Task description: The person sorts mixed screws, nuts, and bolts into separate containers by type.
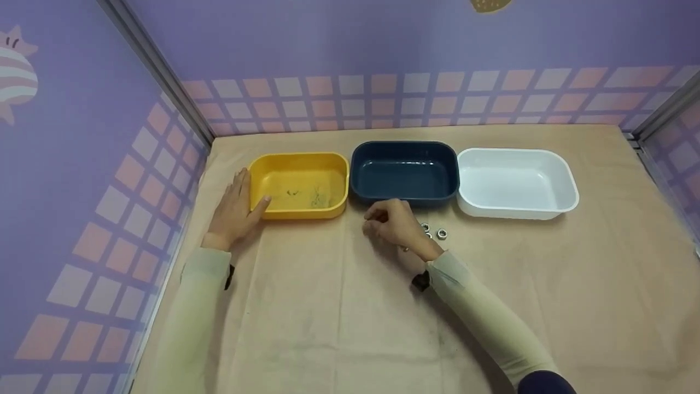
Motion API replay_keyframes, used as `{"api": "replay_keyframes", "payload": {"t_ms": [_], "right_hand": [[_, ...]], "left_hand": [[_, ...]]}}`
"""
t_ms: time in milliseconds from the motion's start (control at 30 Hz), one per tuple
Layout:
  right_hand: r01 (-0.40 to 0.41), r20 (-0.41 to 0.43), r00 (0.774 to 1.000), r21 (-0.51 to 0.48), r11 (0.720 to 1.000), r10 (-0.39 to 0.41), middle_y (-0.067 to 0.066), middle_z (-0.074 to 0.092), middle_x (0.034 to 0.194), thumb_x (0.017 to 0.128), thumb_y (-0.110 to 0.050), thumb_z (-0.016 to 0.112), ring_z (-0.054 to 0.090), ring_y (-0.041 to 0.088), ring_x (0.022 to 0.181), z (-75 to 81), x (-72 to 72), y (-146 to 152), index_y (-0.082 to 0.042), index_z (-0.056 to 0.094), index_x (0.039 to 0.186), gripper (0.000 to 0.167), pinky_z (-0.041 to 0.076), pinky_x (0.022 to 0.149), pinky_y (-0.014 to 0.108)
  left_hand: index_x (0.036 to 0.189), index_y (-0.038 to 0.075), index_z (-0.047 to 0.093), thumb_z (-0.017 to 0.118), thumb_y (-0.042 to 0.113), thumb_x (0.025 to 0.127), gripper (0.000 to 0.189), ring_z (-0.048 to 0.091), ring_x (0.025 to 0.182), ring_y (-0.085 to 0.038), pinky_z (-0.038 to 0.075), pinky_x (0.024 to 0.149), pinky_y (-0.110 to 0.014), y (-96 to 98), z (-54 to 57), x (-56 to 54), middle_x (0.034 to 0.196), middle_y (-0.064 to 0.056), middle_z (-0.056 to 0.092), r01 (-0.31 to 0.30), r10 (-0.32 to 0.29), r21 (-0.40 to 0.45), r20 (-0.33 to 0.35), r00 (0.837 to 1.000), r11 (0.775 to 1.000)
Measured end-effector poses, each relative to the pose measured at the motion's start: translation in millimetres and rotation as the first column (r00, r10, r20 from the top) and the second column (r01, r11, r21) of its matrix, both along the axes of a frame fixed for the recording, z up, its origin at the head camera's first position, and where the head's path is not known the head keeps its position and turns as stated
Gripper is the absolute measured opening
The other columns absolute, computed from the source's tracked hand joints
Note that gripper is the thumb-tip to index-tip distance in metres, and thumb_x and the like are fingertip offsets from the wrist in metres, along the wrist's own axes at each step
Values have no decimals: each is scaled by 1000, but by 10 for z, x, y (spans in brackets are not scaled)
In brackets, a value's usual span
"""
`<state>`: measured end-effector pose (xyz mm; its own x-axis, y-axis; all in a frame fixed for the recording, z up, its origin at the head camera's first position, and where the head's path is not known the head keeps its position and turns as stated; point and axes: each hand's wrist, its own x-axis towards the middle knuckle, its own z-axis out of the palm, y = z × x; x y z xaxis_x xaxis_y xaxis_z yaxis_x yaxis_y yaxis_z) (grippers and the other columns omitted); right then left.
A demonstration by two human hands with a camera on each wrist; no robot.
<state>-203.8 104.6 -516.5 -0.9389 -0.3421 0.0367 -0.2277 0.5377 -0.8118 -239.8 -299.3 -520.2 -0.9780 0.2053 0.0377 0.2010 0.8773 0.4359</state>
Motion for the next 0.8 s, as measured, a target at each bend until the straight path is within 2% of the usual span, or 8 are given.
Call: {"api": "replay_keyframes", "payload": {"t_ms": [267,533,800], "right_hand": [[-5,-31,1000,-13,1000,5,5,82,96,92,4,76,73,16,83,56,-16,-26,-5,84,101,15,62,77,30],[-9,-12,1000,-25,1000,8,1,81,95,94,0,78,71,15,81,143,-55,-78,-5,84,102,11,61,74,30],[-1,-11,1000,-45,999,1,3,81,97,93,-3,82,72,16,84,264,-147,-180,-7,84,101,9,62,78,29]], "left_hand": [[169,-5,6,42,55,111,91,7,166,-42,7,135,-57,-4,13,1,178,-25,7,-4,4,-9,-10,1000,1000],[170,-4,4,40,57,111,92,5,167,-41,5,136,-55,4,24,17,179,-23,4,-6,7,-18,8,1000,1000],[170,-2,2,39,58,111,92,3,167,-39,4,136,-53,7,24,17,179,-22,2,-4,4,-19,20,1000,1000]]}}
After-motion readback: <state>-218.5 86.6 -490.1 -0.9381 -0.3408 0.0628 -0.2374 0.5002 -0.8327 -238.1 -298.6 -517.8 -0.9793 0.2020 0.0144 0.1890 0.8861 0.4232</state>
